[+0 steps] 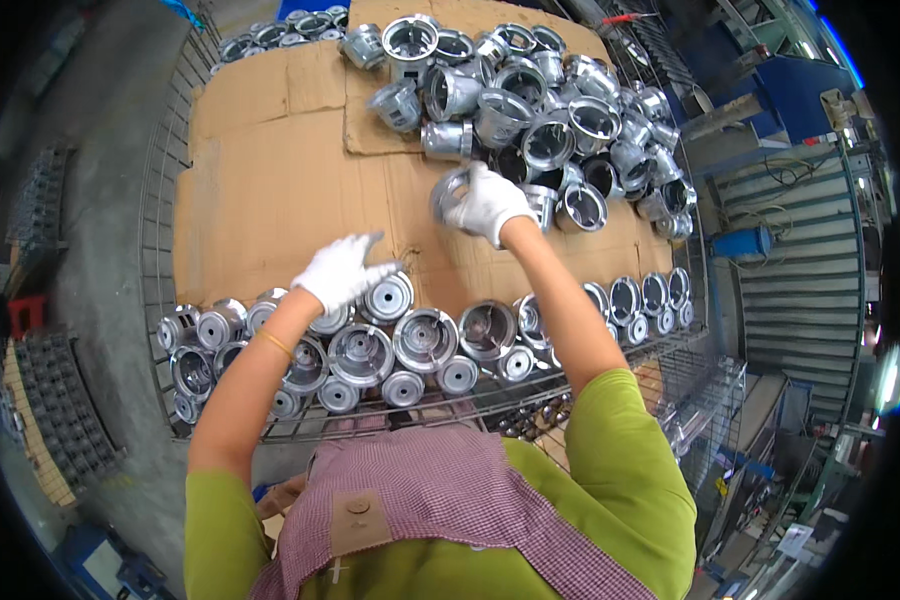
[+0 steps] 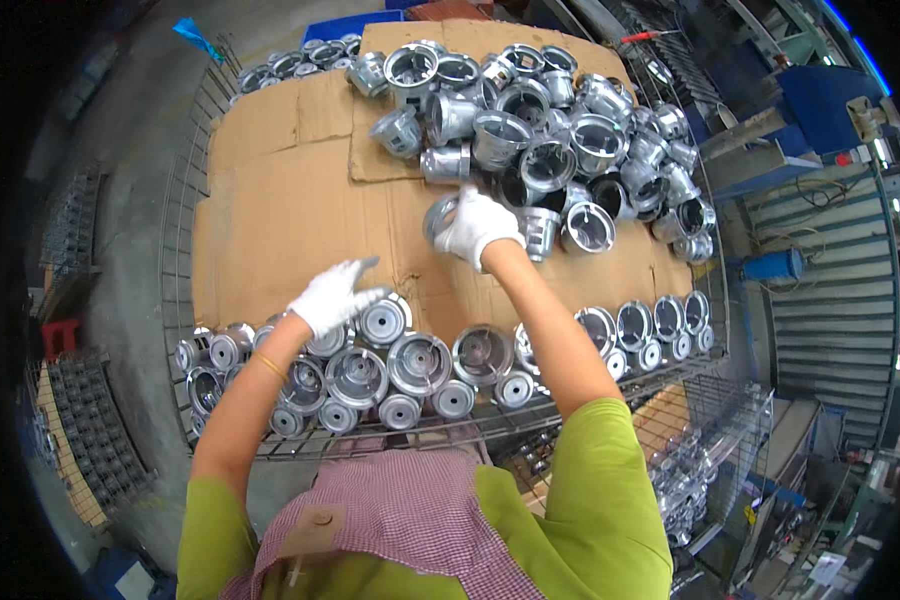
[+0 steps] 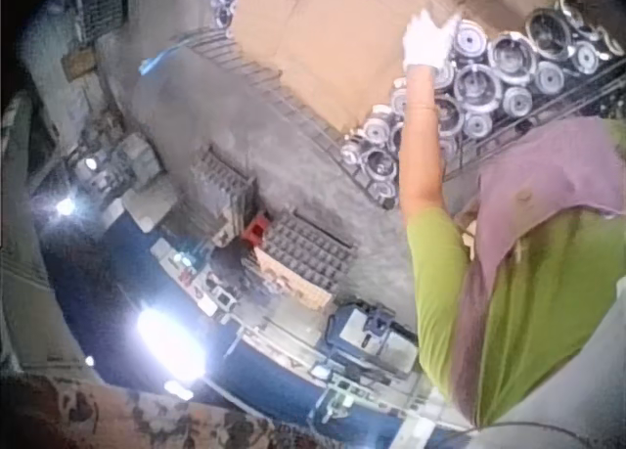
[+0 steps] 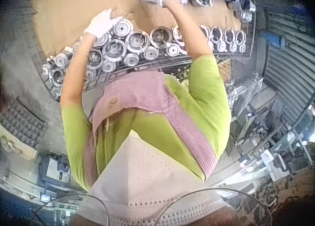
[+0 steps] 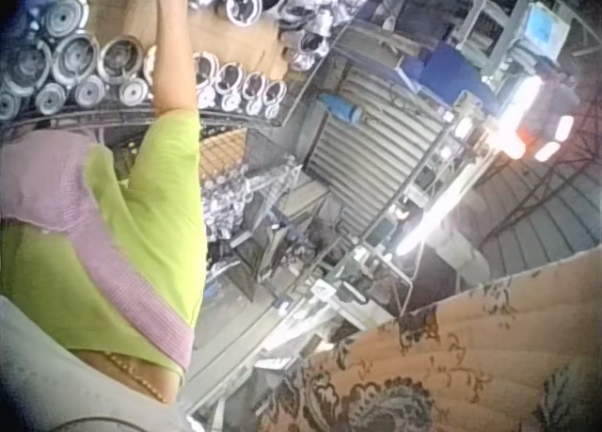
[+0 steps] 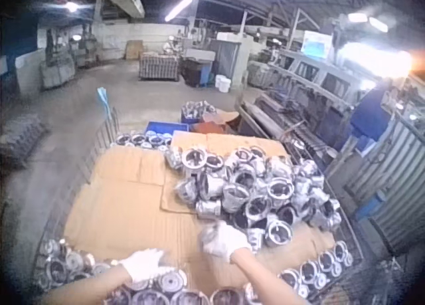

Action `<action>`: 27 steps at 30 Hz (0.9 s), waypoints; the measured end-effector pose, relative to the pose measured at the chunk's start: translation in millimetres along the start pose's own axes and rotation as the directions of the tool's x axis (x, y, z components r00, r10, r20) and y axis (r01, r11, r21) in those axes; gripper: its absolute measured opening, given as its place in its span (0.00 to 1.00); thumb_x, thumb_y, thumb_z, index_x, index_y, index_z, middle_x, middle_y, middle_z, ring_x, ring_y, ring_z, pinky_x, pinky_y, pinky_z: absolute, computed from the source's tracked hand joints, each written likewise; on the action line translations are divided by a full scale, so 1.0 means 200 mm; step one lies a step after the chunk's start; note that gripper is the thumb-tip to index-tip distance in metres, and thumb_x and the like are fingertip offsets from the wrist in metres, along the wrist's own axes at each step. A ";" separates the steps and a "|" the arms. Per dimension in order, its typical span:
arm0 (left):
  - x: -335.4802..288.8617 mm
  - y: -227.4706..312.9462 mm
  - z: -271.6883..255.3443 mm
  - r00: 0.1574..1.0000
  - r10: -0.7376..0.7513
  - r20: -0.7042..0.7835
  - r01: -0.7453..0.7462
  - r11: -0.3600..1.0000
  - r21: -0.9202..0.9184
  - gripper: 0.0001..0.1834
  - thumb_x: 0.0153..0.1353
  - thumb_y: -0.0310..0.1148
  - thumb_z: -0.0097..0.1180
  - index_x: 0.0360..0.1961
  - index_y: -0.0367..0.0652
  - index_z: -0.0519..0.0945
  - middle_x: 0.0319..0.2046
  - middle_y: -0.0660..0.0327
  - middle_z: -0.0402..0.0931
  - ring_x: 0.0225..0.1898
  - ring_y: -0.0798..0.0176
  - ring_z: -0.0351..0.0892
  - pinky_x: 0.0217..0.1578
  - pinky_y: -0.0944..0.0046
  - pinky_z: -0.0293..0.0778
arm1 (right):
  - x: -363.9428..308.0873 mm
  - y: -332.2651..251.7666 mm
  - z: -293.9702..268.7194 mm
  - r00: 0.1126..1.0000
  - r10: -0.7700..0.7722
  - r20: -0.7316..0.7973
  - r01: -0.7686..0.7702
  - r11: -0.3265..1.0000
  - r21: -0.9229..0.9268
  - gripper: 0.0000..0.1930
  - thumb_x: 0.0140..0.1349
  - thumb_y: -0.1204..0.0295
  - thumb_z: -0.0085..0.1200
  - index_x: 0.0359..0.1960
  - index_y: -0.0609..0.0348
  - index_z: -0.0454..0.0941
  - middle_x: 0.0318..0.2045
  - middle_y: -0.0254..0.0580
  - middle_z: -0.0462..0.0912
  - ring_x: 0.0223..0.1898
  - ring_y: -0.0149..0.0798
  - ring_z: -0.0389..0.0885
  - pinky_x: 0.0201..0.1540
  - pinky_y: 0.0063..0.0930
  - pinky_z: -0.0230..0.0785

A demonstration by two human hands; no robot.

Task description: The person arranges metal components in rows on a cardboard layer inside a wire container, covers the layer with cardboard sheets, and places more metal components on top of the cardboard.

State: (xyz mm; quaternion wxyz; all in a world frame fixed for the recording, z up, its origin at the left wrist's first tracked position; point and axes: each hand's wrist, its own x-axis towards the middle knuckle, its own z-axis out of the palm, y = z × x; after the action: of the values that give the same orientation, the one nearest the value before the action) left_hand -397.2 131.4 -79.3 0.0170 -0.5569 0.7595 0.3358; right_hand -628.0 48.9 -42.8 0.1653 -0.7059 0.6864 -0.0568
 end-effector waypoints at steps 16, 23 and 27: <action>0.15 0.11 0.12 0.915 0.202 0.349 -0.225 0.974 0.028 0.33 0.66 0.58 0.30 0.61 0.48 0.68 0.52 0.47 0.73 0.54 0.41 0.70 0.58 0.50 0.63 | -0.33 0.01 0.48 0.898 -0.106 0.427 0.146 0.987 -0.062 0.15 0.52 0.66 0.49 0.39 0.52 0.83 0.41 0.51 0.82 0.45 0.52 0.81 0.49 0.40 0.73; 0.24 0.18 0.07 0.934 0.164 0.318 -0.189 0.981 0.049 0.33 0.63 0.58 0.38 0.58 0.45 0.71 0.54 0.47 0.72 0.56 0.45 0.70 0.60 0.53 0.62 | -0.28 0.40 0.15 0.962 -0.100 -0.256 0.152 0.970 0.192 0.21 0.56 0.59 0.52 0.47 0.59 0.76 0.43 0.54 0.80 0.45 0.55 0.78 0.50 0.43 0.70; 0.41 0.49 0.03 0.915 0.203 -0.348 -0.158 0.975 0.154 0.33 0.56 0.53 0.55 0.60 0.47 0.69 0.51 0.49 0.72 0.52 0.48 0.71 0.52 0.50 0.67 | -0.20 0.54 -0.04 0.969 0.246 0.005 -0.246 0.968 0.046 0.42 0.51 0.53 0.60 0.62 0.66 0.55 0.43 0.64 0.78 0.45 0.54 0.79 0.47 0.42 0.72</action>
State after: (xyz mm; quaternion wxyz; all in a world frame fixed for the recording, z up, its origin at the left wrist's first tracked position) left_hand -515.3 81.2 -68.3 -0.1201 -0.5345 0.8169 0.1807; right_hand -735.5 86.3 -62.7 0.1871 -0.6112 0.7673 -0.0518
